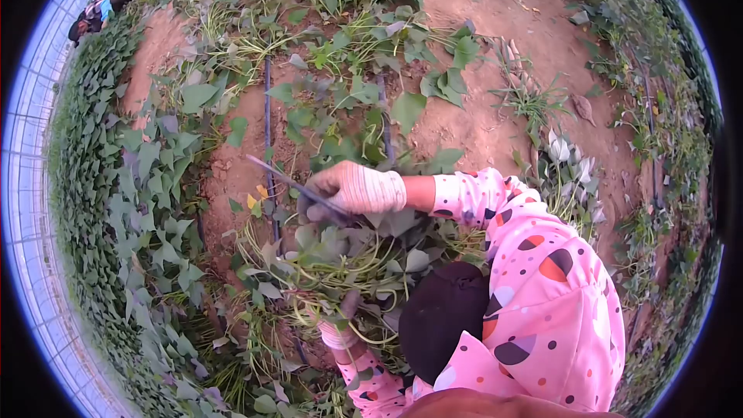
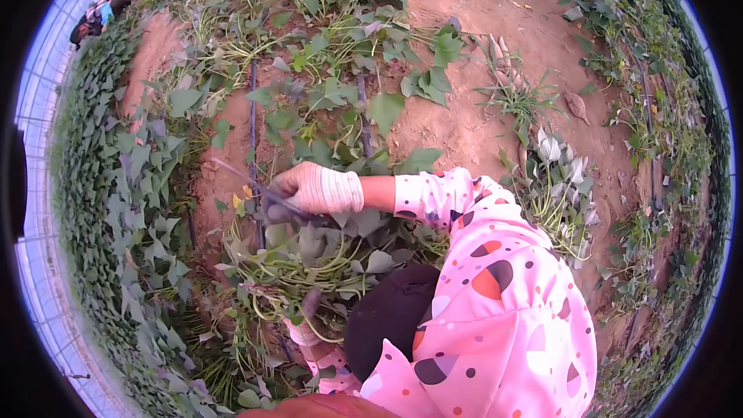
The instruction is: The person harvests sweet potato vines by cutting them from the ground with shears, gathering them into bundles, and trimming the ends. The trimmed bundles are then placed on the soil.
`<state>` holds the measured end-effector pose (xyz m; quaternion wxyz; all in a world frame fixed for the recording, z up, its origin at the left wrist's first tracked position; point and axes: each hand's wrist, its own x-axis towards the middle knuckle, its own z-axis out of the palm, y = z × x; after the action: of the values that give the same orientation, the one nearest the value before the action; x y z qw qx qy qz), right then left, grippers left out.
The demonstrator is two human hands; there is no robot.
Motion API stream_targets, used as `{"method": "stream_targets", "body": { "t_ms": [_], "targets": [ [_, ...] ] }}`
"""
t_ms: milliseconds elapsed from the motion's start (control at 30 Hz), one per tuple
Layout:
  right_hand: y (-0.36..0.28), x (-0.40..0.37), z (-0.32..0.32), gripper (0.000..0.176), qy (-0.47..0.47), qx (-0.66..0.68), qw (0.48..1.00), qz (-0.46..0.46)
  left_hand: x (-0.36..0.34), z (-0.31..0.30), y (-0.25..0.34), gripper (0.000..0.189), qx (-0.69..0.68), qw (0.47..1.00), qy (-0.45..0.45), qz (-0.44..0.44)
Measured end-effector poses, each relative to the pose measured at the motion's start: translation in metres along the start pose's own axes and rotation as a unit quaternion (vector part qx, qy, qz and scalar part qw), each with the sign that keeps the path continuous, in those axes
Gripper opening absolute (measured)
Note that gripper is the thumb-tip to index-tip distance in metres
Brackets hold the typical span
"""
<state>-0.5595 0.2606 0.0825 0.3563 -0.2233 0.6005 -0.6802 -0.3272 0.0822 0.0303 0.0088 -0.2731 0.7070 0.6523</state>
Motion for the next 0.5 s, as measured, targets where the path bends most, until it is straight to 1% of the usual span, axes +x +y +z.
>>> {"method": "stream_targets", "body": {
  "t_ms": [33, 67, 100, 133, 167, 200, 233, 267, 300, 333, 367, 400, 433, 500],
  "targets": [
    [-0.002, 0.008, -0.025, 0.027, 0.102, 0.086, 0.991, 0.025, -0.002, -0.003, 0.004, 0.076, -0.022, 1.0, 0.019, -0.009],
    [0.019, 0.029, -0.061, 0.027, 0.233, 0.148, 0.961, 0.028, -0.011, -0.005, 0.013, 0.073, -0.09, 0.995, 0.047, -0.014],
    [0.046, 0.043, -0.107, 0.031, 0.286, 0.235, 0.929, 0.014, -0.019, -0.012, 0.017, 0.069, -0.117, 0.99, 0.083, -0.01],
    [0.071, 0.057, -0.156, 0.046, 0.364, 0.199, 0.904, 0.105, -0.024, -0.019, 0.021, 0.067, -0.213, 0.969, 0.121, -0.036],
    [0.104, 0.069, -0.204, 0.057, 0.391, 0.212, 0.881, 0.162, -0.026, -0.028, 0.022, 0.065, -0.305, 0.937, 0.158, -0.062],
    [0.098, 0.067, -0.222, 0.048, 0.427, 0.184, 0.863, 0.197, -0.033, -0.056, 0.011, 0.065, -0.294, 0.949, 0.103, -0.056],
    [0.128, 0.076, -0.258, 0.048, 0.457, 0.132, 0.861, 0.181, -0.039, -0.078, 0.002, 0.065, -0.281, 0.957, 0.049, -0.05],
    [0.15, 0.087, -0.29, 0.05, 0.482, 0.101, 0.845, 0.21, -0.043, -0.086, -0.001, 0.065, -0.281, 0.956, 0.063, -0.051],
    [0.175, 0.098, -0.319, 0.051, 0.496, 0.109, 0.847, 0.158, -0.042, -0.084, -0.004, 0.065, -0.28, 0.954, 0.099, -0.051],
    [0.17, 0.111, -0.326, 0.053, 0.521, 0.09, 0.833, 0.164, -0.041, -0.082, -0.008, 0.065, -0.279, 0.95, 0.127, -0.052],
    [0.156, 0.126, -0.319, 0.054, 0.545, 0.07, 0.818, 0.169, -0.038, -0.079, -0.008, 0.065, -0.276, 0.948, 0.148, -0.052],
    [0.143, 0.138, -0.311, 0.055, 0.506, -0.096, 0.839, 0.177, -0.036, -0.074, -0.01, 0.065, -0.269, 0.948, 0.161, -0.05],
    [0.116, 0.145, -0.292, 0.056, 0.452, -0.26, 0.834, 0.181, -0.033, -0.067, -0.011, 0.065, -0.261, 0.949, 0.17, -0.048],
    [0.08, 0.164, -0.252, 0.055, 0.354, -0.366, 0.836, 0.203, -0.03, -0.053, -0.011, 0.065, -0.241, 0.954, 0.174, -0.044]
  ]
}}
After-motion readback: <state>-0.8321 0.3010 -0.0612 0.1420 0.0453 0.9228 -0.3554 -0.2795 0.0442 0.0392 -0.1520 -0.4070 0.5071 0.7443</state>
